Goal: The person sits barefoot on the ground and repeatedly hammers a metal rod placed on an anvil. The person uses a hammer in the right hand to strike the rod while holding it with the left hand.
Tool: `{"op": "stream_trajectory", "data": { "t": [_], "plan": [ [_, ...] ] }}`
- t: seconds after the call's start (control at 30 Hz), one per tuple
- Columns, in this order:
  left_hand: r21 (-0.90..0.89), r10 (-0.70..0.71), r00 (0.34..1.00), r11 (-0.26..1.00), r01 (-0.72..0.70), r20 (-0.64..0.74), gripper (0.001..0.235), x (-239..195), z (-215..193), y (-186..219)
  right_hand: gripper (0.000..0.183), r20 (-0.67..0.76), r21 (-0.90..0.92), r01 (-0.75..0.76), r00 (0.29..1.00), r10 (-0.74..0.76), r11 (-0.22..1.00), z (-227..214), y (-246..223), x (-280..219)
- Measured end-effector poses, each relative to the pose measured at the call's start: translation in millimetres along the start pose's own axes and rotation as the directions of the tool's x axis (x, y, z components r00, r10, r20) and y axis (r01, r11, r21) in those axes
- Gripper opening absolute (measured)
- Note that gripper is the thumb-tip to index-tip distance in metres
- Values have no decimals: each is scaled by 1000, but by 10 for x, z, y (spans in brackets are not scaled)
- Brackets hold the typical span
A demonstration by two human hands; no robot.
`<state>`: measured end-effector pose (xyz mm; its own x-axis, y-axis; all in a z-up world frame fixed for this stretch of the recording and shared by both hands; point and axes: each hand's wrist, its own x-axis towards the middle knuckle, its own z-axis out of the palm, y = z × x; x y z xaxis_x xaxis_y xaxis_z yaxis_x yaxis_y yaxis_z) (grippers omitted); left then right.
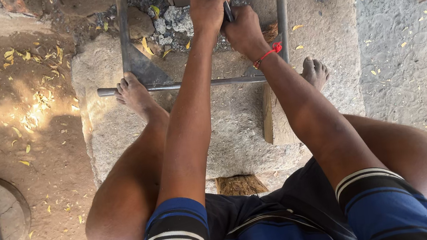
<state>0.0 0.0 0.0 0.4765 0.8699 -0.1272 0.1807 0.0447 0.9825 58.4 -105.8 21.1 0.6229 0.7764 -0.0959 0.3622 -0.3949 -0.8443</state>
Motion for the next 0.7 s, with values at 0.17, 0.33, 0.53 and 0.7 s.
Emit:
{"op": "stream_trajectory", "data": {
  "t": [0.17, 0.33, 0.53, 0.7],
  "plan": [
    [112, -46, 998, 992, 50, -39, 36, 135, 105, 4, 13, 41, 38, -22, 999, 20, 999, -93, 10, 79],
    [147, -50, 998, 988, 57, -50, 37, 155, 124, 25, 12, 88, 101, -45, 995, 36, 994, -169, -25, 110],
    [141, -28, 991, 989, 46, -129, 36, -46, 94, -33, 9, 116, 61, -87, 990, 79, 994, -75, 17, 7],
    [196, -199, 967, 954, 228, -156, 48, -34, 54, -25, 16, 138, 86, -148, 981, 136, 985, 87, 31, -181]
  ]
}}
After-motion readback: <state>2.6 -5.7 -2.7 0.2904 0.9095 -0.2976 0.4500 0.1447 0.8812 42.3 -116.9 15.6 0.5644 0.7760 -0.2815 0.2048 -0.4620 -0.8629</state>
